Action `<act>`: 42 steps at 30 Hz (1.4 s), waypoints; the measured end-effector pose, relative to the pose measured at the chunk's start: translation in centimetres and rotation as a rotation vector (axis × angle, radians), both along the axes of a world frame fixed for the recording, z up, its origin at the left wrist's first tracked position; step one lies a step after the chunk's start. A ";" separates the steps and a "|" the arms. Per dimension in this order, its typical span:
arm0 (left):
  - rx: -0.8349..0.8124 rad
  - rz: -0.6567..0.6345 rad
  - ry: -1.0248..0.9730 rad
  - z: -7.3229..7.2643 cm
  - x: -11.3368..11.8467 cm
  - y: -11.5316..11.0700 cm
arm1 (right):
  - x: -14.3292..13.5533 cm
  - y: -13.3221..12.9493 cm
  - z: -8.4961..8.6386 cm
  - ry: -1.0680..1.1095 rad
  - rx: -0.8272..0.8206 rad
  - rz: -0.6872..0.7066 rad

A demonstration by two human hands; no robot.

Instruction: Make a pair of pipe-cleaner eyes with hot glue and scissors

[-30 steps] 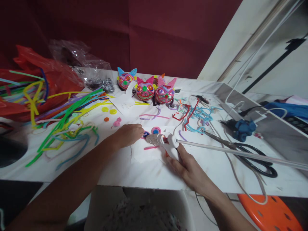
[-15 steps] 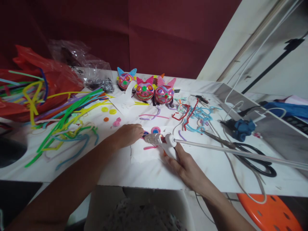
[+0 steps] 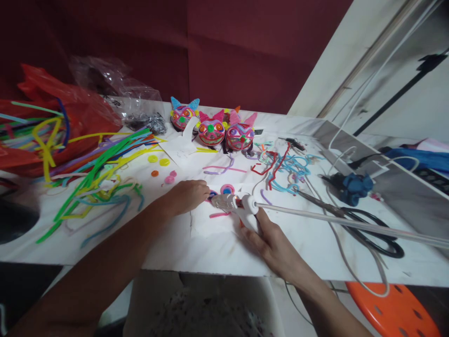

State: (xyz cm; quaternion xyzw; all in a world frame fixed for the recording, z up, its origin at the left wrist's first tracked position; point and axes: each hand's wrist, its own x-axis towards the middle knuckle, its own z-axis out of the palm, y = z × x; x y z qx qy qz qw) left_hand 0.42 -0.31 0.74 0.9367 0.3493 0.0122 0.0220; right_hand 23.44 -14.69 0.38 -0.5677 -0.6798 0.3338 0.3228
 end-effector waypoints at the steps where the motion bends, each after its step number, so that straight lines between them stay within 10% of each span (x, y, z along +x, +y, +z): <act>1: -0.008 0.003 0.004 0.0 0.0 0.0 | 0.1 0.0 -0.1 0.002 -0.001 -0.003; 29: -0.052 0.086 -0.030 0.2 0.4 -0.6 | 2.5 -0.7 0.3 0.745 -0.427 -0.267; 42: -0.045 0.138 -0.028 0.8 0.8 -1.2 | 5.9 1.8 0.8 0.840 -0.302 -0.445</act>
